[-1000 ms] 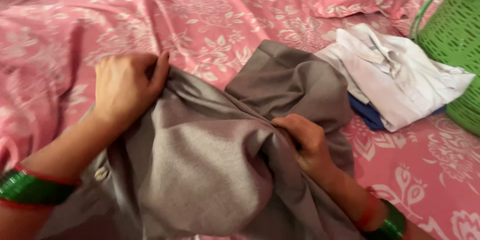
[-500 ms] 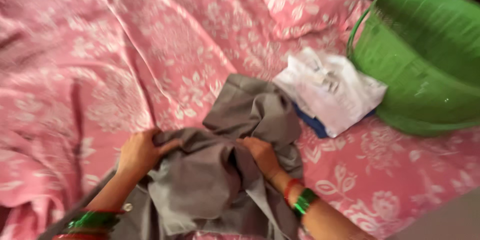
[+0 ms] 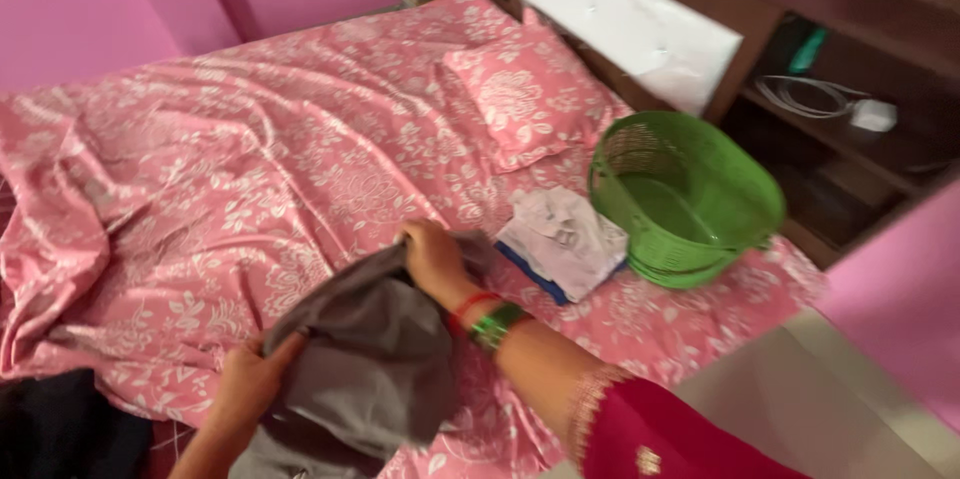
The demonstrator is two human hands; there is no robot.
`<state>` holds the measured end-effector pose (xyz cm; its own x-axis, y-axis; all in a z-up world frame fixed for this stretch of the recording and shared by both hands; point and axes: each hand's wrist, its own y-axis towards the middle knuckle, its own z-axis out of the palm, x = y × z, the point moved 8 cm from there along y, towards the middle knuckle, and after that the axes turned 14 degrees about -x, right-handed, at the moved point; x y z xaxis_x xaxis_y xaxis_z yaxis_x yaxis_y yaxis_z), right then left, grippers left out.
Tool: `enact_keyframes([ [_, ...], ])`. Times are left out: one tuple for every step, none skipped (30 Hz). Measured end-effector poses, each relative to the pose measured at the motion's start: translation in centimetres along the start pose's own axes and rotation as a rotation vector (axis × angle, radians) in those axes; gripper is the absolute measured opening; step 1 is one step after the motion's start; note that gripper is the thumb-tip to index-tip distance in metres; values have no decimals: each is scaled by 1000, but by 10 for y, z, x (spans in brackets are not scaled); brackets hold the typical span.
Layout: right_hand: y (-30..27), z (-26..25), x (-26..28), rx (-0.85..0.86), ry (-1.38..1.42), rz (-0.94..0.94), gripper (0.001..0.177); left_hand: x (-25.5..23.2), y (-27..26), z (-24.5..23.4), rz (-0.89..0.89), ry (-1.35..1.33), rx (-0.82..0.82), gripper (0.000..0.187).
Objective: The person folds grey trousers and a dark blue garment by hand on a bed, smoothing the fabric and aligning the edges before placing them near a laundry basket.
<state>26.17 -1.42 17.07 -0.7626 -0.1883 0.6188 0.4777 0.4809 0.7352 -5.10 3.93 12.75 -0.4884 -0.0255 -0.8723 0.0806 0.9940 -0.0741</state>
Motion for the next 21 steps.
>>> enact_keyframes([
  [16,6,19,-18,41,48,15,-15,-2,-10,-127,-92,16,43],
  [29,7,36,-37,82,95,17,-42,-2,-18,-122,-86,31,43],
  [36,6,58,-41,75,106,17,-60,-5,-23,-258,-238,76,40],
  [41,4,82,-26,133,122,18,-78,-10,-25,-394,-390,120,38],
  [54,-1,103,-18,195,123,20,-103,-8,-28,-384,-389,126,38],
  [60,-12,124,-29,192,119,20,-126,-6,-24,-403,-513,165,34],
  [58,-24,144,-56,187,135,20,-143,-5,-21,-427,-639,205,32],
  [59,-36,163,-83,183,151,21,-157,1,-18,-422,-639,212,32],
  [61,-49,178,-86,181,154,21,-165,5,-12,-473,-683,219,32],
  [61,-63,190,-78,205,159,19,-170,10,-5,-525,-726,226,32],
  [64,-76,201,-72,226,159,17,-176,17,3,-521,-727,233,32],
  [68,-88,210,-77,222,156,17,-182,27,9,-511,-764,214,31],
  [69,-102,217,-89,190,138,18,-183,33,13,-509,-800,194,31],
  [70,-115,224,-102,159,120,20,-187,42,15,-513,-800,201,31],
  [69,-125,228,-101,151,122,20,-191,49,18,-515,-804,201,30],
  [68,-134,234,-99,102,74,24,-196,55,22,-516,-811,196,30],
  [70,-140,237,-98,56,21,29,-204,63,24,-510,-821,185,30],
  [71,-146,234,-99,52,17,29,-212,71,26,-507,-833,172,30],
  [70,-150,228,-111,21,18,37,-221,78,26,-500,-846,159,30],
  [69,-152,220,-122,-9,18,45,-228,85,25,-491,-856,144,30],
  [69,-152,210,-120,-5,12,45,-238,93,27,-483,-876,129,30],
])
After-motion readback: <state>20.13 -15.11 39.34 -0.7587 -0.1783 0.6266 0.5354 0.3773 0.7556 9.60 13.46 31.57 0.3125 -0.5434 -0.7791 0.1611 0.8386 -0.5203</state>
